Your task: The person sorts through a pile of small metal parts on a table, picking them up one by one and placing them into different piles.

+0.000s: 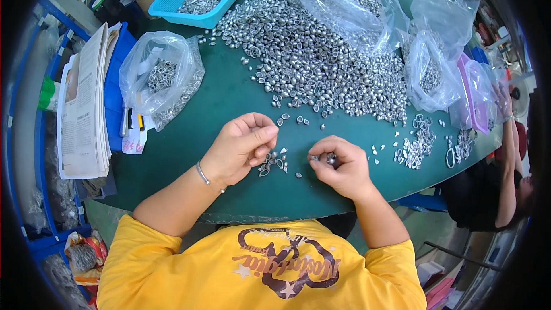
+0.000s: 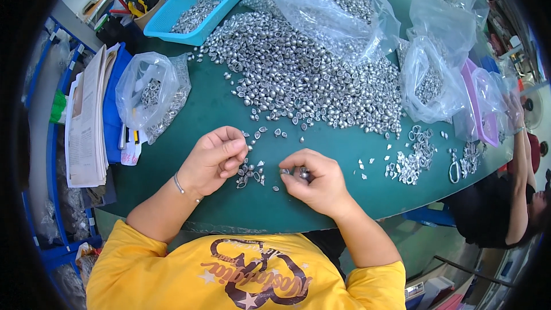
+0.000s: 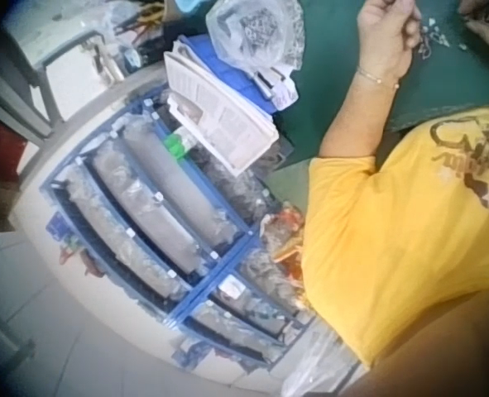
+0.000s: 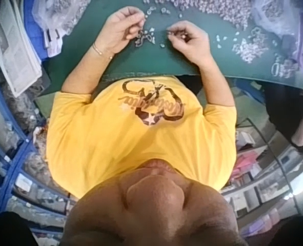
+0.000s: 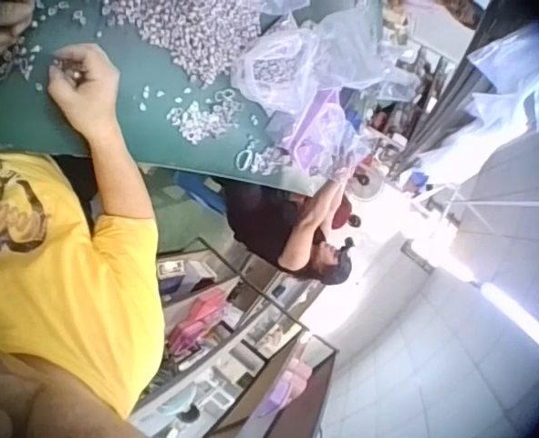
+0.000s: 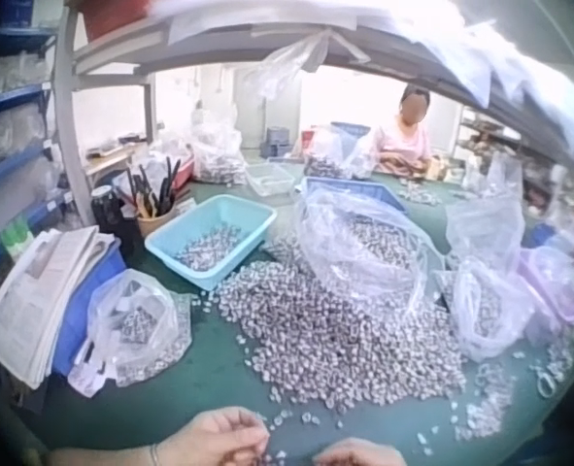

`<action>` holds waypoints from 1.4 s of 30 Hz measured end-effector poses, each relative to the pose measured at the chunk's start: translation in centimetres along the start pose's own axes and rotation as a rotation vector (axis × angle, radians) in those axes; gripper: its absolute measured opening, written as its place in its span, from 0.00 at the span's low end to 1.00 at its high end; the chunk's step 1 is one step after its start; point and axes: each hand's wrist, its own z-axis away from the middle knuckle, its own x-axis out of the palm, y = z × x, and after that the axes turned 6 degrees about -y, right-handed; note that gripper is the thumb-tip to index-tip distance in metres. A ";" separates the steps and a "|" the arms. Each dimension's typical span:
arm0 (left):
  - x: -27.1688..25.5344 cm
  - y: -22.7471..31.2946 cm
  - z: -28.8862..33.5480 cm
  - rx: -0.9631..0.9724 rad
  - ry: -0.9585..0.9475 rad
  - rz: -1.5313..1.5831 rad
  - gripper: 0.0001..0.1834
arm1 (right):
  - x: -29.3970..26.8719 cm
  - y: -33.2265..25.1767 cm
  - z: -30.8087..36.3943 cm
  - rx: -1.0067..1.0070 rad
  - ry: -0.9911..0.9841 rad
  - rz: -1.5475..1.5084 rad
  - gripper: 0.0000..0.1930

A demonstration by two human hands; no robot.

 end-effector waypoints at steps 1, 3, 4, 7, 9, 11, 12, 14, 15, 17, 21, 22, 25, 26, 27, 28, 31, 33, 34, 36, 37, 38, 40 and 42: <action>0.1 0.4 0.1 0.007 0.017 0.013 0.02 | -0.3 0.0 -0.1 0.069 -0.019 -0.163 0.08; -0.4 1.0 -0.2 0.053 0.028 -0.062 0.02 | -1.8 -0.6 -0.6 0.206 -0.070 -0.900 0.03; -0.6 1.5 -0.4 0.072 0.019 -0.136 0.03 | -2.5 -0.9 -1.1 0.231 -0.103 -0.841 0.03; 0.1 2.3 -1.2 0.303 0.156 -0.901 0.05 | -2.1 -1.3 -3.5 0.141 -0.061 0.080 0.04; -0.6 2.0 -2.1 0.543 0.108 -1.402 0.05 | -1.3 -1.1 -5.3 -0.234 -0.072 0.686 0.05; -0.5 1.2 -2.8 0.602 0.119 -1.587 0.07 | -0.5 -2.1 -6.1 -0.082 -0.115 0.850 0.05; -0.6 0.7 -3.1 0.627 0.120 -1.629 0.07 | -0.3 -1.6 -6.4 -0.084 -0.110 0.887 0.05; -0.5 0.1 -3.3 0.631 0.098 -1.627 0.05 | -0.2 -0.8 -6.5 -0.106 -0.084 0.917 0.05; -0.5 0.2 -3.3 0.641 0.083 -1.594 0.05 | -0.5 -0.7 -6.6 -0.123 -0.097 0.807 0.04; -0.6 0.2 -3.3 0.655 0.049 -1.520 0.04 | -1.0 -0.6 -6.5 -0.150 -0.127 0.590 0.04; -0.6 0.8 -2.9 0.554 -0.015 -1.192 0.06 | -2.9 -0.2 -6.4 0.270 -0.159 -0.598 0.05; -0.6 1.1 -2.8 0.574 -0.050 -1.175 0.07 | -3.4 -0.1 -6.7 0.220 -0.238 -0.841 0.07; -0.2 1.1 -2.7 0.558 -0.091 -1.011 0.05 | -1.9 -0.1 -7.1 0.219 0.016 -0.111 0.07; -0.4 1.0 -2.8 0.562 -0.120 -0.988 0.05 | -0.7 0.2 -7.3 0.077 0.036 0.128 0.08; -0.4 1.0 -2.9 0.502 -0.112 -0.824 0.06 | 0.0 0.9 -7.6 -0.118 0.037 0.367 0.06; -0.5 1.3 -3.0 0.442 -0.103 -0.666 0.06 | 0.7 0.7 -7.7 -0.154 0.018 0.588 0.06; -1.5 2.4 -2.6 0.252 -0.142 -0.074 0.07 | 1.7 0.3 -7.3 -0.158 0.006 0.780 0.05; -2.2 3.7 -2.2 0.246 -0.132 0.110 0.07 | 1.4 0.1 -7.4 -0.165 0.031 0.714 0.05; -2.4 4.1 -1.9 0.248 -0.107 0.080 0.07 | 1.1 -0.2 -7.4 -0.104 0.020 0.542 0.04; -2.7 4.1 -1.8 0.256 0.056 -0.302 0.06 | 0.4 -0.2 -7.3 0.156 -0.013 0.037 0.05; -2.3 3.7 -1.8 0.269 0.222 -0.603 0.05 | 0.0 -0.1 -7.5 0.336 -0.034 -0.300 0.06; -2.3 3.4 -1.9 0.377 0.221 -0.946 0.05 | -0.5 -0.8 -7.6 0.411 -0.119 -0.692 0.06; -2.0 2.9 -1.9 0.438 0.202 -1.328 0.05 | -0.9 -0.2 -7.7 0.451 -0.198 -0.908 0.06; -2.1 2.0 -2.1 0.501 0.143 -1.463 0.06 | -1.2 0.2 -7.7 0.484 -0.256 -1.056 0.07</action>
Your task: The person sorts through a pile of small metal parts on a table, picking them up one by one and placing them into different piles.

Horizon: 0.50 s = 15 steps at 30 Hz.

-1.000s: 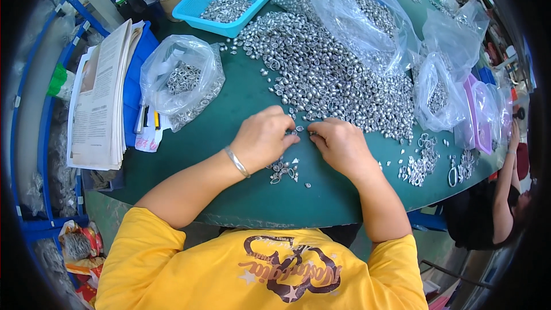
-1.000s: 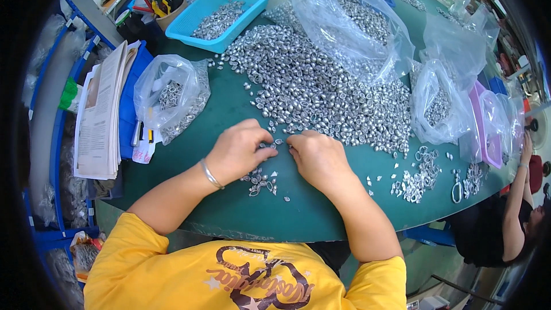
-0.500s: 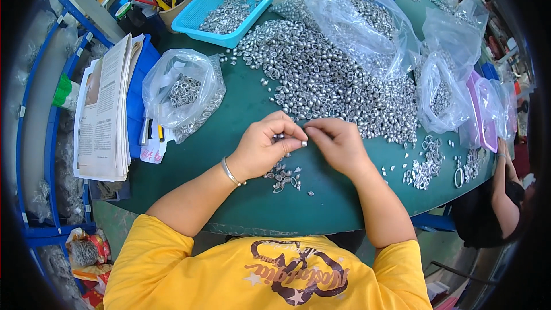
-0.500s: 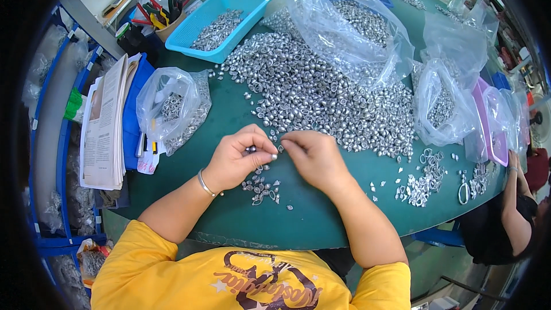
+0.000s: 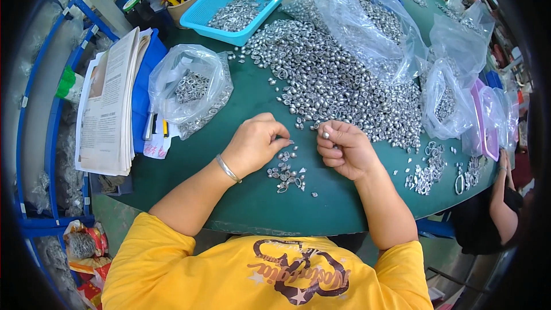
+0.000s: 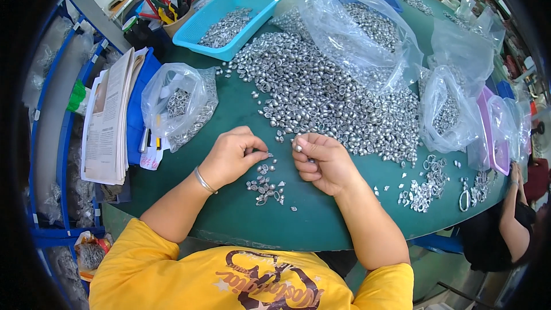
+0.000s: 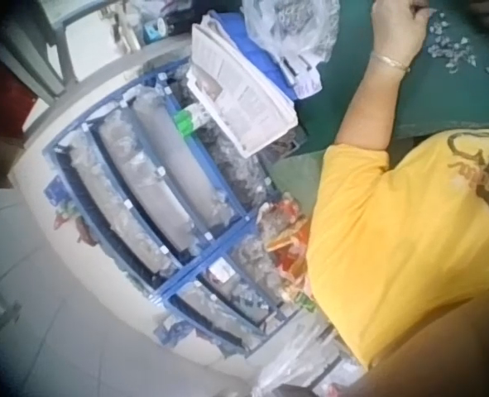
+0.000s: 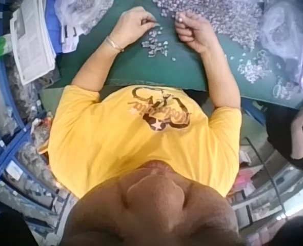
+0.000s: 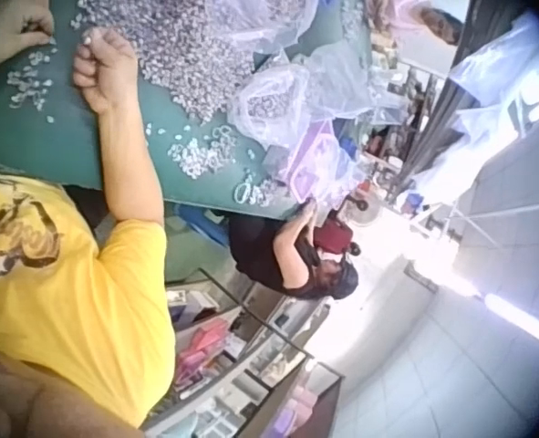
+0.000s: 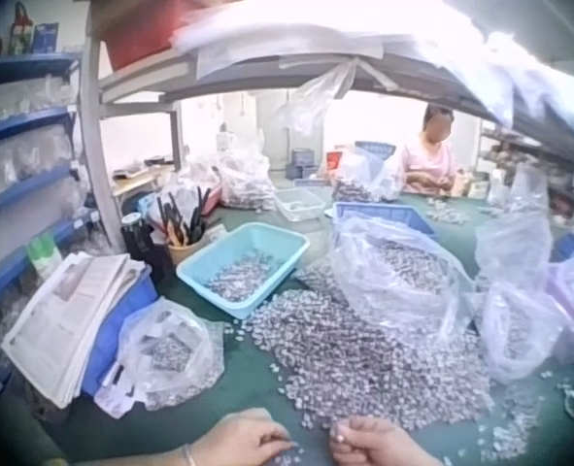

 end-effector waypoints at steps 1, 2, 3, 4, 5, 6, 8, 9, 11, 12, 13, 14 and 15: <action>0.3 -0.2 0.1 0.052 0.001 -0.032 0.05 | -0.3 0.0 0.0 0.022 -0.036 -0.054 0.07; 0.4 -0.3 0.1 0.052 0.007 -0.040 0.05 | -0.3 -0.1 0.1 0.031 -0.041 -0.067 0.07; 0.5 -0.2 0.0 0.052 0.012 -0.049 0.05 | -0.2 -0.1 0.1 0.039 -0.046 -0.080 0.07; 0.6 -0.2 0.0 0.050 0.012 -0.058 0.05 | -0.4 -0.1 0.1 0.041 -0.061 -0.086 0.07; 0.6 -0.2 0.0 0.035 0.012 -0.039 0.05 | -0.5 -0.1 0.1 0.043 -0.077 -0.092 0.07; 0.6 -0.1 0.0 0.021 0.012 -0.019 0.05 | -0.7 -0.1 0.2 0.045 -0.092 -0.098 0.07; 0.2 0.1 0.0 -0.032 0.012 0.031 0.05 | -1.0 -0.2 0.3 0.021 -0.114 -0.105 0.07; 0.3 0.2 0.1 -0.038 0.024 0.047 0.05 | -1.1 -0.3 0.4 0.010 -0.126 -0.108 0.07; -0.1 0.3 0.1 -0.046 0.069 0.066 0.05 | -1.0 -1.1 0.9 -0.072 -0.082 -0.204 0.09; -0.2 0.3 0.0 -0.041 0.101 0.075 0.05 | -0.8 -1.5 1.2 -0.134 -0.031 -0.123 0.10; -0.3 0.3 0.0 -0.042 0.122 0.083 0.05 | -0.7 -2.0 1.7 -0.193 0.026 -0.041 0.11; -0.5 0.3 -0.1 -0.043 0.143 0.091 0.05 | -1.2 -2.5 2.1 -0.215 0.034 0.100 0.10; -0.6 0.4 -0.2 -0.044 0.163 0.099 0.05 | -1.4 -3.0 2.2 -0.188 0.075 0.204 0.09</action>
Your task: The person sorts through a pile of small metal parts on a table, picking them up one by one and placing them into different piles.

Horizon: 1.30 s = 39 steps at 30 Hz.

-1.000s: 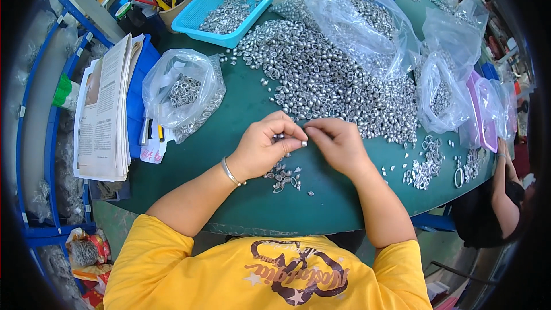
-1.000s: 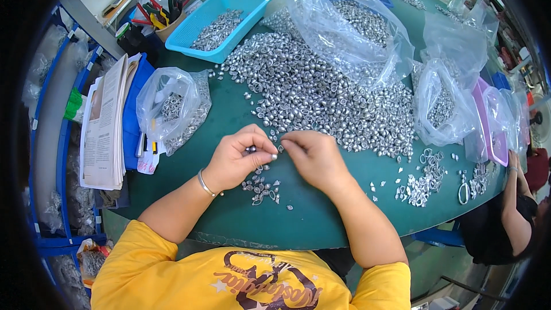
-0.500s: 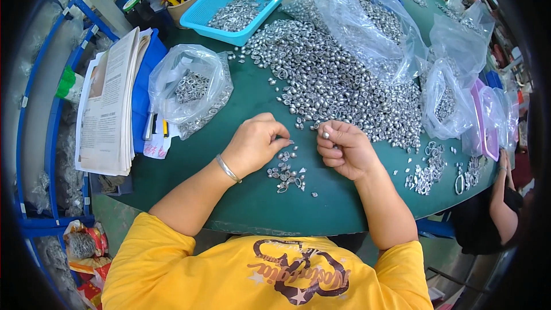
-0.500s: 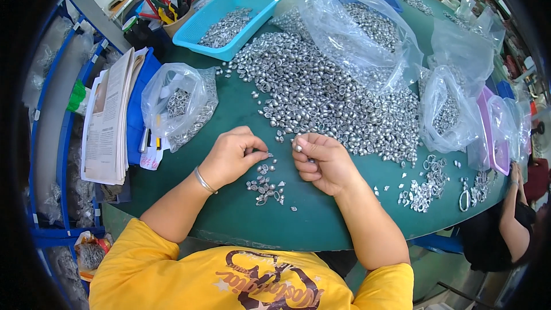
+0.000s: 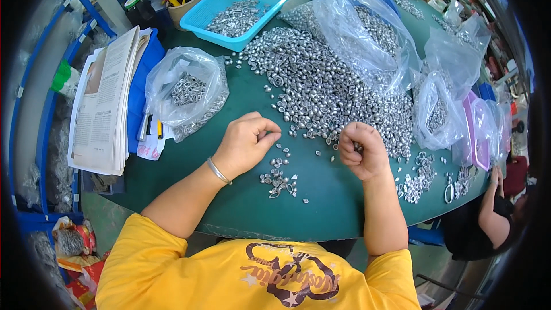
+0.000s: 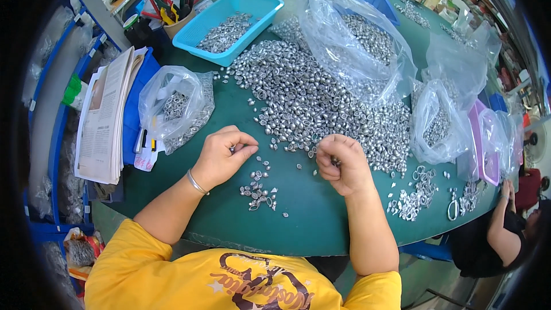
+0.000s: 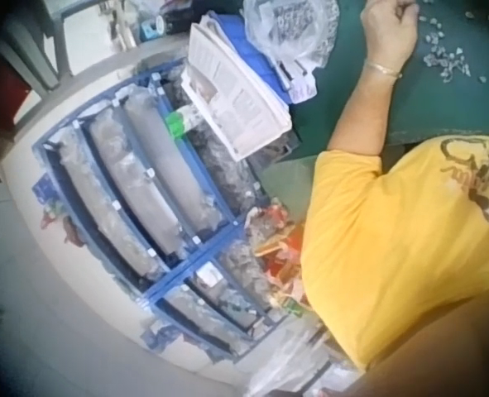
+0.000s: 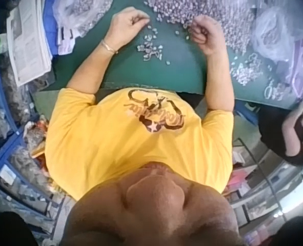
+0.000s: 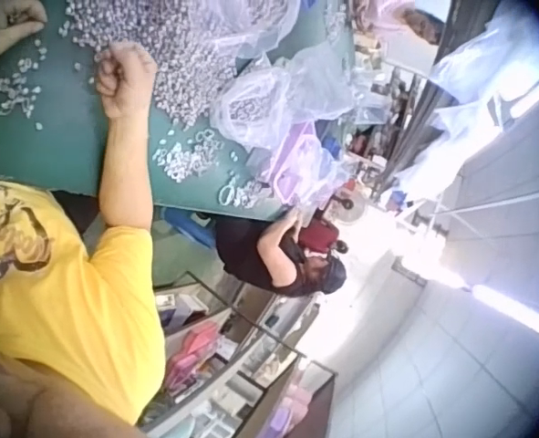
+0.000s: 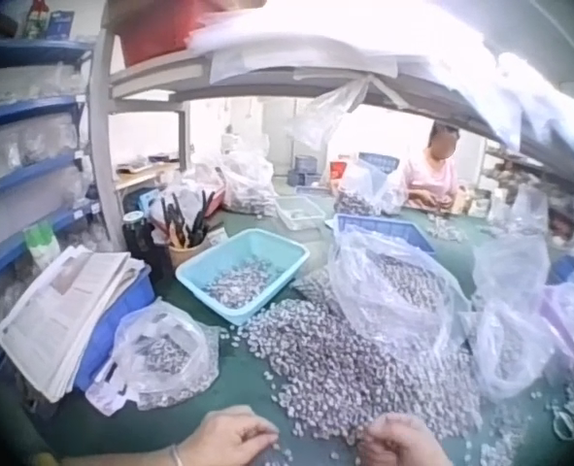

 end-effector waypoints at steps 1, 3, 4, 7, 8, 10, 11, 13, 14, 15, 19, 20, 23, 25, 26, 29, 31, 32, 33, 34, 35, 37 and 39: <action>0.0 0.0 -0.2 -0.002 0.006 -0.014 0.05 | 1.2 -0.1 -0.1 -0.032 0.170 0.394 0.07; -0.4 0.0 -0.6 -0.002 0.011 -0.047 0.05 | 2.6 0.1 -0.8 -0.172 0.294 1.137 0.09; -0.3 0.1 -0.9 0.028 0.005 -0.045 0.05 | 3.7 0.1 -1.1 -0.084 0.306 1.196 0.07; 0.9 0.4 -1.9 0.166 -0.025 -0.097 0.05 | 3.0 2.4 -2.8 -0.329 0.200 1.658 0.06; 1.6 0.2 -2.2 0.238 -0.034 -0.127 0.04 | 3.2 3.0 -2.9 -0.336 0.231 1.706 0.07; 2.7 -0.1 -2.7 0.270 -0.116 -0.249 0.04 | 3.4 2.9 -2.7 -0.333 0.212 1.737 0.06; 3.1 -0.1 -2.9 0.273 -0.150 -0.256 0.03 | 3.1 2.9 -2.6 -0.359 0.222 1.663 0.06; 3.4 -0.1 -2.9 0.249 -0.172 -0.280 0.03 | 2.4 3.0 -2.5 -0.410 0.241 1.514 0.06; 3.5 0.0 -3.0 0.237 -0.184 -0.292 0.03 | 2.4 2.7 -2.0 -0.226 0.287 1.267 0.06; 3.5 0.1 -3.2 0.238 -0.173 -0.278 0.03 | 2.4 2.1 -1.9 -0.103 0.314 0.935 0.06; 4.4 0.4 -4.2 0.285 -0.071 -0.302 0.03 | 1.4 0.5 -1.3 0.083 0.185 0.022 0.06; 4.7 0.4 -4.4 0.279 -0.077 -0.317 0.03 | 0.9 0.5 -1.3 0.104 0.157 -0.061 0.06; 5.1 0.4 -4.7 0.263 -0.083 -0.358 0.03 | 0.3 0.5 -1.3 0.142 0.097 -0.160 0.07; 4.9 0.4 -4.9 0.263 -0.069 -0.385 0.03 | 0.0 0.4 -1.3 0.088 0.045 -0.204 0.07; 5.0 0.2 -4.9 0.265 -0.051 -0.354 0.03 | 0.0 0.4 -1.3 0.061 0.017 -0.228 0.06; 4.5 -0.1 -4.7 0.148 -0.060 -0.119 0.05 | -0.1 -0.1 -1.1 -0.022 0.115 -0.186 0.09; 3.4 0.4 -4.3 -0.099 -0.159 0.243 0.06 | 0.5 -0.4 -1.0 -0.038 0.271 0.215 0.09; 2.3 1.9 -3.8 -0.357 -0.239 0.541 0.07 | 0.8 -0.2 -1.0 -0.029 0.361 0.504 0.09; 2.0 1.1 -3.3 -0.422 -0.297 0.881 0.06 | 0.7 0.9 -1.2 -0.216 0.370 0.887 0.09; 1.6 0.4 -2.7 -0.480 -0.345 1.222 0.06 | 1.0 1.2 -1.2 -0.210 0.318 1.086 0.08; 1.6 0.0 -2.2 -0.492 -0.340 1.298 0.06 | 1.3 1.8 -1.4 -0.269 0.330 1.279 0.07; 1.5 -0.3 -1.1 -0.514 -0.329 1.451 0.05 | 1.6 2.9 -2.0 -0.331 0.326 1.595 0.07; 1.7 -0.8 -0.5 -0.502 -0.336 1.512 0.06 | 2.0 3.0 -2.1 -0.290 0.326 1.668 0.07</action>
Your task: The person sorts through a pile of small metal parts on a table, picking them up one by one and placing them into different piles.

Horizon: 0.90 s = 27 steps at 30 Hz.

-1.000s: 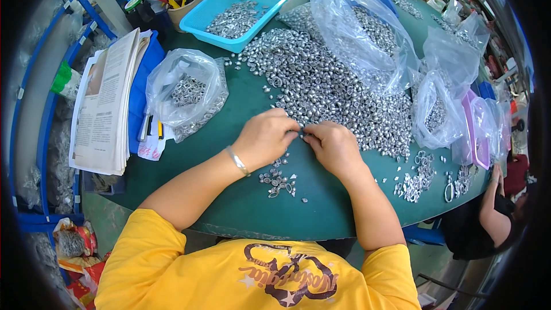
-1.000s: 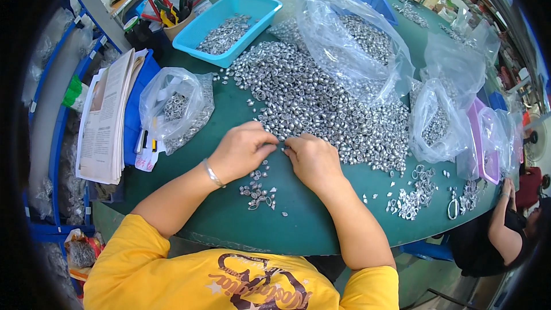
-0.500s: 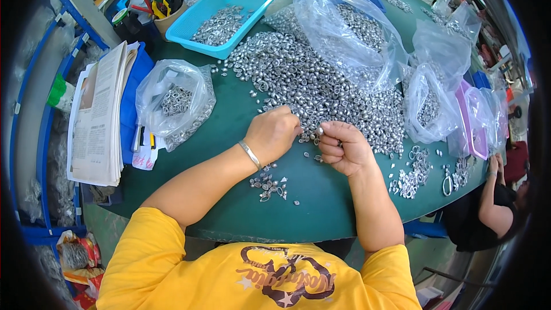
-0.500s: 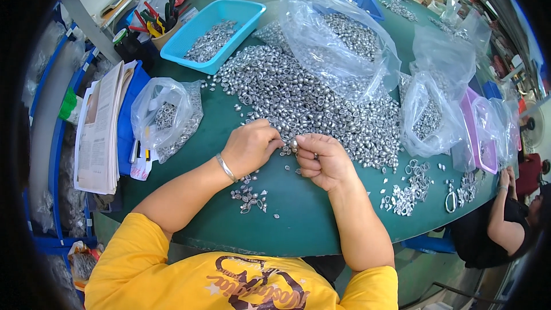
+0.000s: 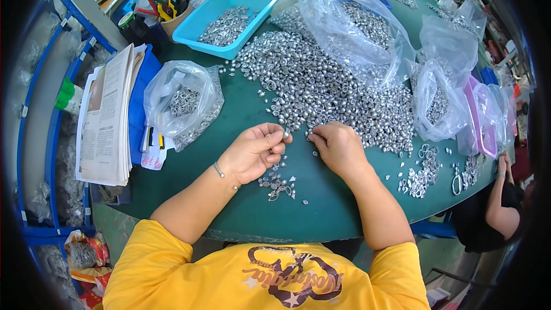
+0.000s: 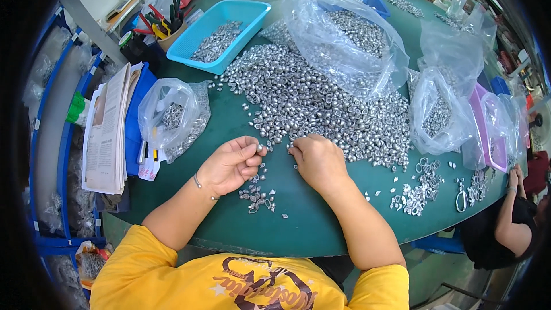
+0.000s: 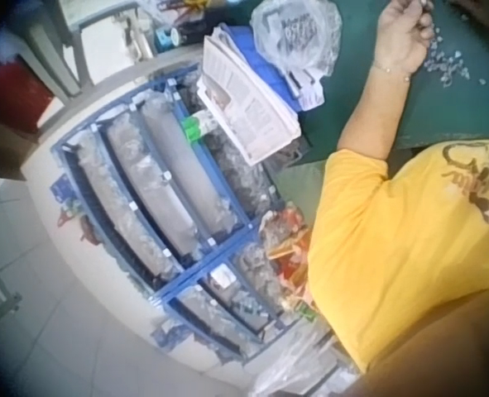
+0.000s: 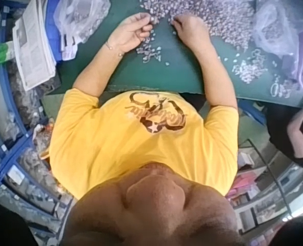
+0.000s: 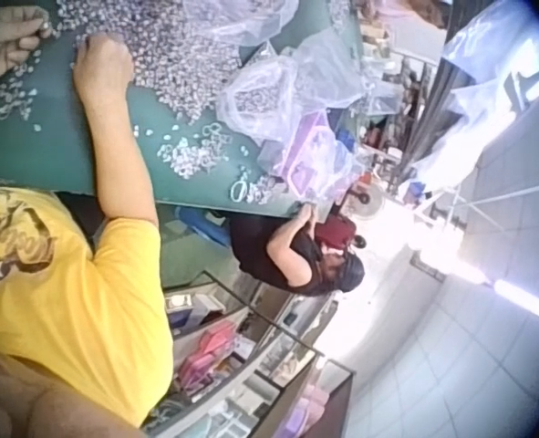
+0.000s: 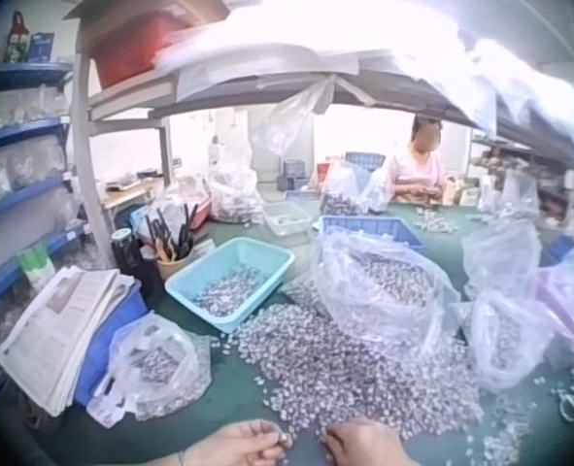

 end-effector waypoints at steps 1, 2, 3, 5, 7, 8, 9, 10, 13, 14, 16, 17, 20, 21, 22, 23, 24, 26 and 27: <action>-0.2 -0.1 0.1 0.009 -0.014 0.029 0.06 | 0.0 -0.3 -0.2 -0.001 -0.018 0.040 0.08; -0.2 -0.1 0.2 -0.006 -0.035 0.031 0.07 | 0.2 -0.2 -0.1 -0.025 0.008 0.020 0.06; -0.2 -0.1 0.3 -0.006 -0.040 0.031 0.07 | 0.1 -0.2 -0.1 -0.028 0.003 -0.114 0.06; 0.3 -0.2 0.1 -0.017 -0.052 0.023 0.08 | -0.3 0.2 0.1 -0.025 0.003 -0.389 0.06; 0.3 -0.2 0.2 -0.021 -0.077 0.033 0.08 | -0.6 0.3 0.4 -0.079 -0.001 -0.540 0.05; 0.3 -0.2 0.3 -0.020 -0.082 0.033 0.08 | -1.0 0.2 0.4 -0.150 -0.001 -0.545 0.05; 0.3 -0.2 0.4 -0.020 -0.087 0.033 0.08 | -1.3 0.1 0.4 -0.221 0.000 -0.550 0.04; 0.2 -0.3 0.5 -0.022 -0.083 0.039 0.08 | -1.3 0.3 0.3 -0.329 0.029 -0.509 0.04; 0.1 -0.4 0.5 -0.028 -0.071 0.049 0.07 | -1.5 0.0 0.5 -0.390 0.034 -0.551 0.04; 0.1 -0.4 0.4 -0.029 -0.068 0.048 0.07 | -1.7 0.0 0.6 -0.410 0.020 -0.533 0.04; 0.0 -0.5 0.4 -0.030 -0.067 0.051 0.07 | -1.5 0.3 1.0 -0.234 -0.037 -0.900 0.04; 0.0 -0.4 0.5 -0.031 -0.069 0.056 0.06 | -1.4 0.6 1.2 -0.139 -0.063 -1.081 0.04; 1.1 0.1 0.8 -0.012 0.046 0.067 0.06 | -3.1 1.0 0.6 -0.103 -0.131 -1.841 0.06; 1.5 0.3 0.9 -0.002 0.106 0.071 0.06 | -3.6 1.1 0.6 -0.057 -0.061 -1.844 0.07; 2.0 0.4 0.9 -0.005 0.176 0.146 0.06 | -4.1 2.0 0.6 0.052 -0.038 -1.652 0.06; 1.7 0.4 0.8 0.015 0.136 0.156 0.06 | -4.4 2.5 0.7 0.197 -0.034 -1.310 0.06; 1.0 0.5 0.8 0.035 0.097 0.165 0.07 | -4.1 2.6 0.7 0.099 0.018 -0.862 0.06; 0.5 0.4 0.8 0.076 0.056 0.138 0.07 | -3.3 1.8 0.6 0.004 0.007 -0.307 0.06; 0.4 0.4 0.8 0.078 0.042 0.134 0.07 | -2.9 1.6 0.6 -0.001 -0.049 -0.202 0.06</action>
